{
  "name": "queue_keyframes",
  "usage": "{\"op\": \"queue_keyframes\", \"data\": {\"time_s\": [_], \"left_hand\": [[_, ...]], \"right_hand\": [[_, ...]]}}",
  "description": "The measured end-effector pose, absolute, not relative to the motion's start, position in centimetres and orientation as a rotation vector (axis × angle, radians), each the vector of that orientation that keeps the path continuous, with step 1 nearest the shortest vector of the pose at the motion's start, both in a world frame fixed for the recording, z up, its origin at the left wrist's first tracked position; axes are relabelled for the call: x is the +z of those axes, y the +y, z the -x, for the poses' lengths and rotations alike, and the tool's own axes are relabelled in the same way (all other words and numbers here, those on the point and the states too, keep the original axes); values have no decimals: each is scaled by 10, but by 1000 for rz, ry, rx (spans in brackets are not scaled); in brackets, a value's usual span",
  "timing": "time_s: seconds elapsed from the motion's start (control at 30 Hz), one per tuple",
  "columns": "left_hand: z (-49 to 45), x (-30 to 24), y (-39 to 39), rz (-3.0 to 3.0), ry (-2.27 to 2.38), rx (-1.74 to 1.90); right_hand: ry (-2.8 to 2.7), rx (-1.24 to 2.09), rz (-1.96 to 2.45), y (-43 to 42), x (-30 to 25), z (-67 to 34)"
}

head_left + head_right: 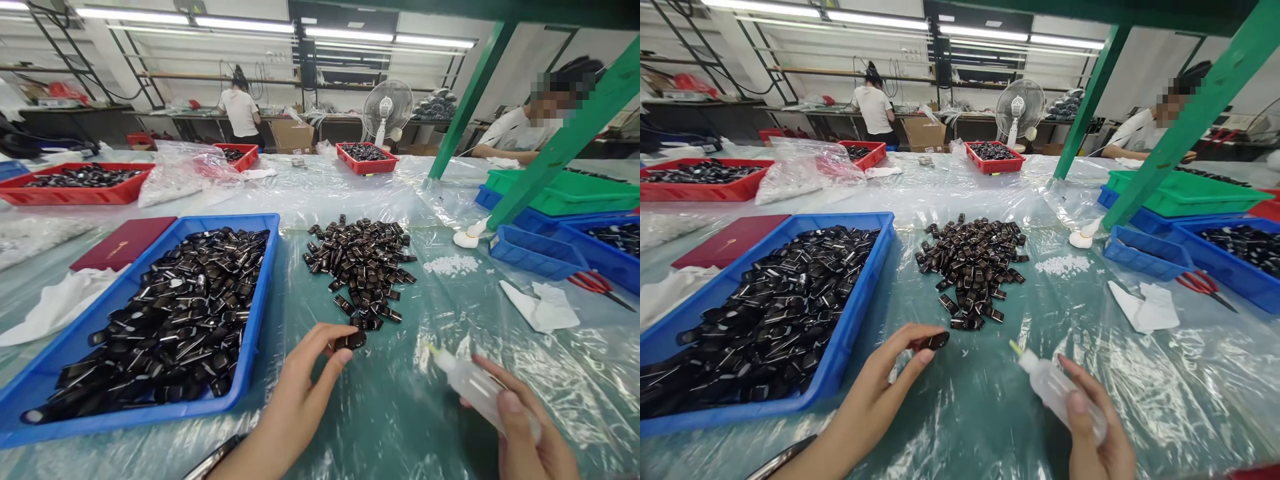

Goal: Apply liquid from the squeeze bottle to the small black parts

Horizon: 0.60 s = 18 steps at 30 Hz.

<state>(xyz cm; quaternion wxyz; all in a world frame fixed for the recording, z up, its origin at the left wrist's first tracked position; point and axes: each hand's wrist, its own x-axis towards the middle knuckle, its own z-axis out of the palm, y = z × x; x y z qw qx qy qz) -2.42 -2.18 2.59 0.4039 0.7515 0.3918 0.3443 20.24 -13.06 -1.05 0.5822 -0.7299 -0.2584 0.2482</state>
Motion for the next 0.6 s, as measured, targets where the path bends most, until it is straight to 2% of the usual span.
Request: {"op": "queue_keyframes", "data": {"time_s": [0.27,0.4,0.6], "left_hand": [[23,18,-12,-1678,1051,909],[23,19,-14,-1726,1048,946],[20,21,-18,-1698,979,897]], "right_hand": [[-1022,451,1677,-76,-26,-245],[-1007,203,1771,-83,-27,-229],[-1549,-122,1756,-95,-18,-185]]}}
